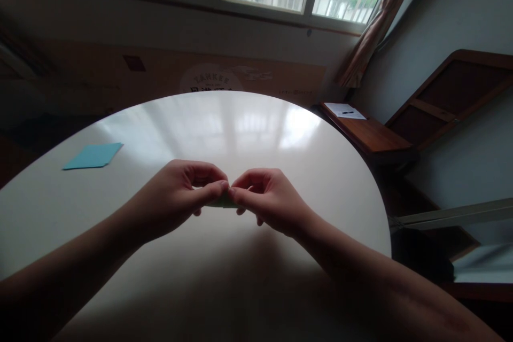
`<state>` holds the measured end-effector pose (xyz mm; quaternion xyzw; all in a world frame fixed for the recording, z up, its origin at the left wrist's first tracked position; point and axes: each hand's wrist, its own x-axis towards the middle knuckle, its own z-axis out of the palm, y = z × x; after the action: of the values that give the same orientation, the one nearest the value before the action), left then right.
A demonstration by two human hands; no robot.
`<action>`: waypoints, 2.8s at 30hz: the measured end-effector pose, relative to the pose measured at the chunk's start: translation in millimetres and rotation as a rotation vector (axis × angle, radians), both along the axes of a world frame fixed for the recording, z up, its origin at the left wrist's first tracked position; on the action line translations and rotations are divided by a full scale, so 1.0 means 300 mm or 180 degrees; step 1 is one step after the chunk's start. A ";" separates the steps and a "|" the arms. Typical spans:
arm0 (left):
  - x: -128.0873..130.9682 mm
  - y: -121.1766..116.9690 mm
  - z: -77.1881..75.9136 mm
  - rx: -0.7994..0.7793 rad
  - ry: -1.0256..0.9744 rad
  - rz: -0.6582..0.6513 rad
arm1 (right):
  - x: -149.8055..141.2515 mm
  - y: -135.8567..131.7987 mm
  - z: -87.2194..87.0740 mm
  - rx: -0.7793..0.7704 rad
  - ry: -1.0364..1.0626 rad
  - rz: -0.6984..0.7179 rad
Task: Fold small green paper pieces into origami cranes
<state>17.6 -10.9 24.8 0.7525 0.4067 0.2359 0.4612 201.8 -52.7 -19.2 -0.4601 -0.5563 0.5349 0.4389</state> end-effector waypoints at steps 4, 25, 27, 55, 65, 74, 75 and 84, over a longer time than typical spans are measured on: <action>0.001 0.000 -0.001 0.0095 0.0146 -0.0008 | -0.007 0.003 0.000 -0.0075 0.0161 -0.0059; 0.012 -0.013 -0.040 0.0165 0.0054 -0.0075 | 0.035 0.011 0.010 -0.0798 -0.0369 0.0453; 0.008 -0.002 -0.045 0.0104 -0.0019 -0.0001 | 0.049 0.013 0.014 -0.0734 -0.0466 0.0495; 0.008 0.024 -0.092 -0.0700 -0.0380 0.0028 | 0.028 0.042 -0.004 -0.0522 -0.0271 0.0043; -0.006 0.054 -0.103 -0.0772 -0.0405 0.0055 | 0.030 0.042 -0.013 -0.0588 -0.0039 0.0202; -0.016 0.057 -0.090 -0.0571 -0.0629 0.0252 | 0.043 0.054 -0.026 -0.0453 -0.0239 0.0158; -0.016 0.056 -0.088 -0.0583 -0.0609 0.0220 | 0.042 0.054 -0.026 -0.0451 -0.0252 0.0136; -0.009 0.056 -0.096 -0.0504 -0.0316 0.0163 | 0.035 0.046 -0.015 -0.0374 -0.0376 0.0062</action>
<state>14.9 5.9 -4.0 0.6904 0.4199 0.2517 0.5327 212.3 -39.0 -23.7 -0.5104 -0.5533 0.5428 0.3724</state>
